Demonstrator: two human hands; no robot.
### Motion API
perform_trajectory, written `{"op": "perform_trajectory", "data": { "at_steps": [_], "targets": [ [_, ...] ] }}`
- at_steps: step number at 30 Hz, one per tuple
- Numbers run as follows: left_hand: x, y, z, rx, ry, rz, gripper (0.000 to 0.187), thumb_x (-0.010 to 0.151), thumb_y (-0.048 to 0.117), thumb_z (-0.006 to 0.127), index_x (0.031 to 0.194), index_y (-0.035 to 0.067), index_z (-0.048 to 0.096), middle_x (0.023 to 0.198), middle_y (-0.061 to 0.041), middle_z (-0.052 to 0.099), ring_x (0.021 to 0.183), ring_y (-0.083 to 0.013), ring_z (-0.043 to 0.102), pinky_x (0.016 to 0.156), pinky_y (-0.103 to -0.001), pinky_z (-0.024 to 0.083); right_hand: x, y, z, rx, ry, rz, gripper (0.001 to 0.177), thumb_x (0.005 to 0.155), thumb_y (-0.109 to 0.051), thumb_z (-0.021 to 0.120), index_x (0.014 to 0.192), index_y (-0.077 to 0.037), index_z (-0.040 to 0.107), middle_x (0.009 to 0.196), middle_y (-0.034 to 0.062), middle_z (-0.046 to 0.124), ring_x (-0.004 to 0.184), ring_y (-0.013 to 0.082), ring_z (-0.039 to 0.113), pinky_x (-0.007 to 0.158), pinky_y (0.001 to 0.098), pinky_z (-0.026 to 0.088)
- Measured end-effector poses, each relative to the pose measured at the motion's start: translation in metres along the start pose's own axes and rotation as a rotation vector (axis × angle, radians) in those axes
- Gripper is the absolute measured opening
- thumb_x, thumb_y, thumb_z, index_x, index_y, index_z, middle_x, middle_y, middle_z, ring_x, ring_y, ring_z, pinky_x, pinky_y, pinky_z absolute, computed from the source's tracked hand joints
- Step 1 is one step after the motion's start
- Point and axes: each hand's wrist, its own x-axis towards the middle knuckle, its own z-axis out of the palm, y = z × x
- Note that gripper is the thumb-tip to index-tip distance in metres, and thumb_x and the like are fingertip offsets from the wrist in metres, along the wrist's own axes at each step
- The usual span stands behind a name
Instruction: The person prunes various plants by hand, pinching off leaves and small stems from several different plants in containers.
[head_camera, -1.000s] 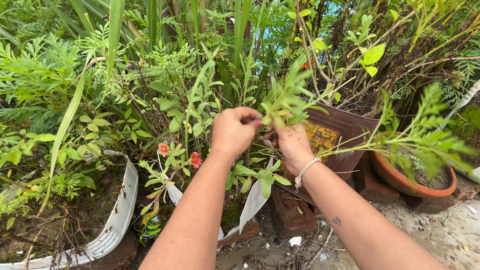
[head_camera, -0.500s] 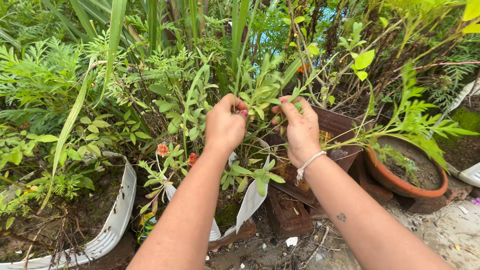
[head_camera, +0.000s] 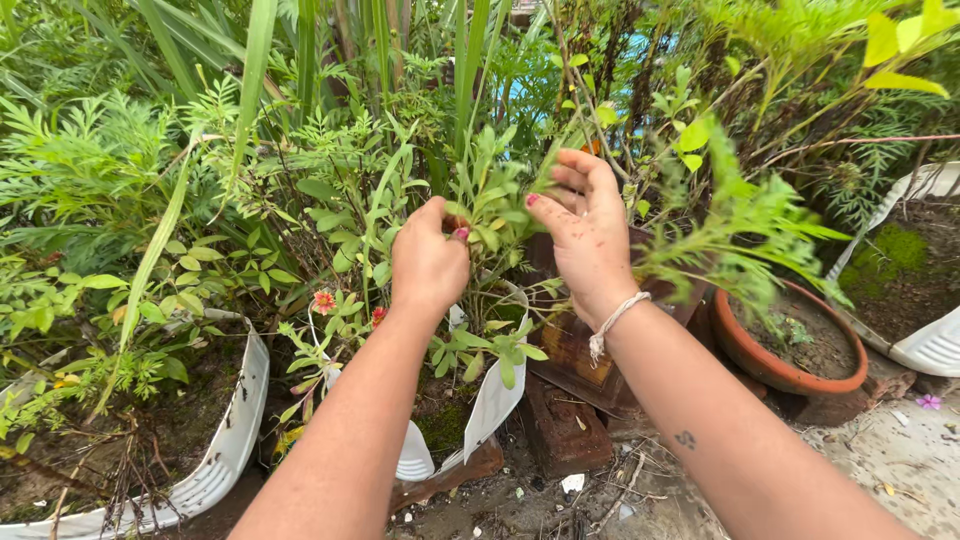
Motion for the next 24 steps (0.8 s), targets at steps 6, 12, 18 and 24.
{"op": "perform_trajectory", "data": {
  "at_steps": [6,12,18,24],
  "targets": [
    [0.005,0.011,-0.025,0.094,-0.040,0.030,0.014,0.083,0.008,0.069,0.096,0.005,0.071,0.092,-0.018,0.074,0.090,-0.0367,0.072,0.082,-0.045,0.054,-0.010,-0.059,0.015,-0.127,-0.103,-0.116,0.050,0.091,0.004,0.070,0.135,-0.005,0.050,0.132,0.0074,0.053,0.120,0.0173,0.060,0.101,0.0318,0.055],
    [0.014,0.066,-0.081,0.104,-0.159,0.016,0.024,0.077,0.004,0.072,0.100,0.008,0.072,0.082,-0.009,0.076,0.073,-0.0228,0.075,0.073,-0.036,0.058,-0.029,-0.104,0.027,-0.142,-0.178,-0.073,0.042,0.093,0.001,0.067,0.132,-0.005,0.051,0.127,0.0056,0.055,0.106,0.0149,0.062,0.092,0.0297,0.057],
    [0.009,0.102,-0.147,-0.033,-0.336,-0.068,0.017,0.083,0.015,0.079,0.098,0.008,0.075,0.079,-0.003,0.075,0.051,-0.0113,0.069,0.054,-0.031,0.057,-0.063,-0.137,0.036,-0.228,-0.258,0.046,0.038,0.090,-0.003,0.067,0.125,-0.006,0.052,0.115,0.0049,0.060,0.093,0.0124,0.063,0.079,0.0289,0.059],
    [0.008,0.094,-0.206,-0.141,-0.343,-0.078,0.014,0.086,0.016,0.076,0.097,0.009,0.077,0.081,-0.004,0.074,0.059,-0.0103,0.068,0.054,-0.029,0.057,-0.104,-0.173,0.053,-0.408,-0.314,0.040,0.031,0.090,-0.006,0.069,0.118,-0.005,0.056,0.113,0.0042,0.061,0.095,0.0093,0.060,0.081,0.0259,0.056]
  ]
}}
